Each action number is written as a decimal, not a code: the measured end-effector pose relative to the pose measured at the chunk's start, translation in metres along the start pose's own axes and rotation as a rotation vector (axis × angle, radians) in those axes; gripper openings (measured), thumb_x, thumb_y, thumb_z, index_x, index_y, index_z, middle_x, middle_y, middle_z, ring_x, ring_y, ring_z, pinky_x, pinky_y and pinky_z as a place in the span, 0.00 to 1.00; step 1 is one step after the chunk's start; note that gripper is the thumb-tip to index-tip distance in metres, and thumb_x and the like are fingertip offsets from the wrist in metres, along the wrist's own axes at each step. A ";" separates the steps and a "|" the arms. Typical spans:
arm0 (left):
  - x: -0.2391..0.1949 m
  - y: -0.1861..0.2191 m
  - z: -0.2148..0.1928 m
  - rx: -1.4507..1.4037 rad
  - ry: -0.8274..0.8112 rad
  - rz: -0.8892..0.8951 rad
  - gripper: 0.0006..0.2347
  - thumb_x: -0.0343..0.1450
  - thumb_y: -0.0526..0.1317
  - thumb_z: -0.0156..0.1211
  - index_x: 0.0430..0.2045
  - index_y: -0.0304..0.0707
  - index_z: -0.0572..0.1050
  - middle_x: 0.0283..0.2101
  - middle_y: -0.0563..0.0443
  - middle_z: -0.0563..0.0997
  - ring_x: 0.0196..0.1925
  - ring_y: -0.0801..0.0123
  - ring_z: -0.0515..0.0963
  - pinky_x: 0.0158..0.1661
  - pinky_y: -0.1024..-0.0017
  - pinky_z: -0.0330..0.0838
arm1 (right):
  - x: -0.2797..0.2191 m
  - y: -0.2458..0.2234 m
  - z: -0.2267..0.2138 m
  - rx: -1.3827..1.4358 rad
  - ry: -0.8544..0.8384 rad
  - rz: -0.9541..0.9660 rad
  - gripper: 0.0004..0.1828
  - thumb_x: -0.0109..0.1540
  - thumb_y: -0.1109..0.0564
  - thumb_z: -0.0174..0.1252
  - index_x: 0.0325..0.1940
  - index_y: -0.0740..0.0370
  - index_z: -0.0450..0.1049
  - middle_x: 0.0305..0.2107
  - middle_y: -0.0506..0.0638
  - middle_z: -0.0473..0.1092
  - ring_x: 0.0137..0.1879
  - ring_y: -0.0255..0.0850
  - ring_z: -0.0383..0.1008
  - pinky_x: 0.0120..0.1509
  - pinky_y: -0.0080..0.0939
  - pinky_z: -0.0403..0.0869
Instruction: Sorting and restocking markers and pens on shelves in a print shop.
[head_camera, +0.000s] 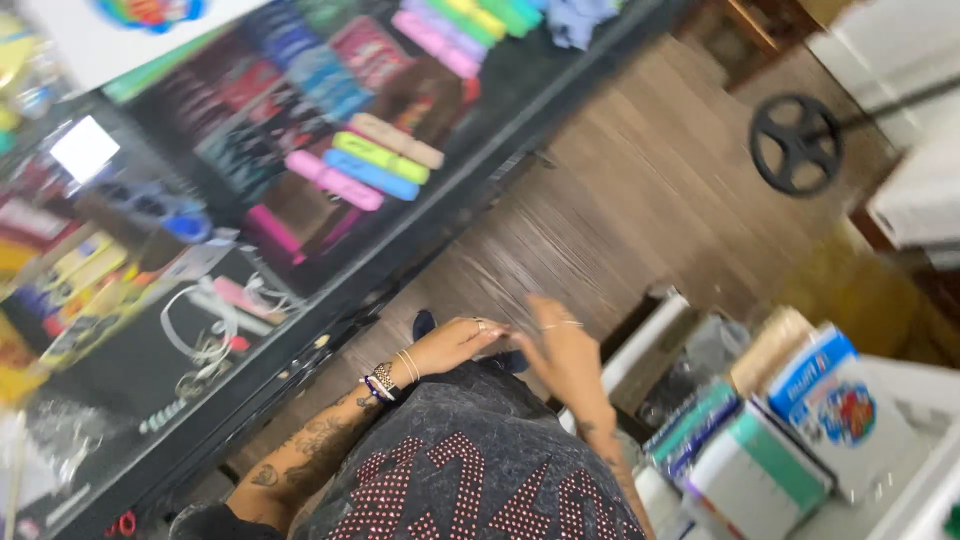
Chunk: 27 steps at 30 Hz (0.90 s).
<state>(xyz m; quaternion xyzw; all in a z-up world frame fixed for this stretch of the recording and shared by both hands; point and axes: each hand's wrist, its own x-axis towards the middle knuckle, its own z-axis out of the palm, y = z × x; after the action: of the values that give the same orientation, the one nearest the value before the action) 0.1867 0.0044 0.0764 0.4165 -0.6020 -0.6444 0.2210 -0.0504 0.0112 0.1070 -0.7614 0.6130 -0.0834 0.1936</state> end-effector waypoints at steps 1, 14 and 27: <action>-0.011 0.001 -0.013 0.111 0.009 0.075 0.13 0.82 0.41 0.48 0.41 0.32 0.79 0.44 0.34 0.83 0.51 0.41 0.82 0.54 0.50 0.74 | 0.012 -0.016 0.015 0.010 -0.073 -0.138 0.31 0.68 0.40 0.62 0.72 0.52 0.71 0.57 0.55 0.77 0.65 0.55 0.78 0.63 0.54 0.77; -0.104 0.018 -0.084 -0.206 0.445 0.117 0.07 0.75 0.38 0.68 0.30 0.34 0.83 0.14 0.49 0.82 0.15 0.70 0.79 0.23 0.77 0.71 | 0.177 -0.020 -0.045 0.121 0.235 -0.226 0.10 0.74 0.56 0.64 0.57 0.63 0.81 0.41 0.59 0.77 0.48 0.56 0.77 0.55 0.55 0.75; 0.046 0.109 -0.094 -0.039 0.584 0.329 0.18 0.84 0.45 0.42 0.58 0.44 0.81 0.51 0.55 0.90 0.52 0.71 0.85 0.57 0.71 0.70 | 0.599 0.092 -0.120 0.141 0.524 -0.687 0.09 0.73 0.59 0.62 0.51 0.68 0.82 0.44 0.60 0.78 0.52 0.56 0.74 0.58 0.55 0.68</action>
<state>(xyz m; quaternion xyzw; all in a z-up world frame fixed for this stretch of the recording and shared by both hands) 0.2131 -0.1068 0.1757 0.4766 -0.5600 -0.4651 0.4929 -0.0365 -0.6067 0.1140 -0.8590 0.3456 -0.3751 0.0439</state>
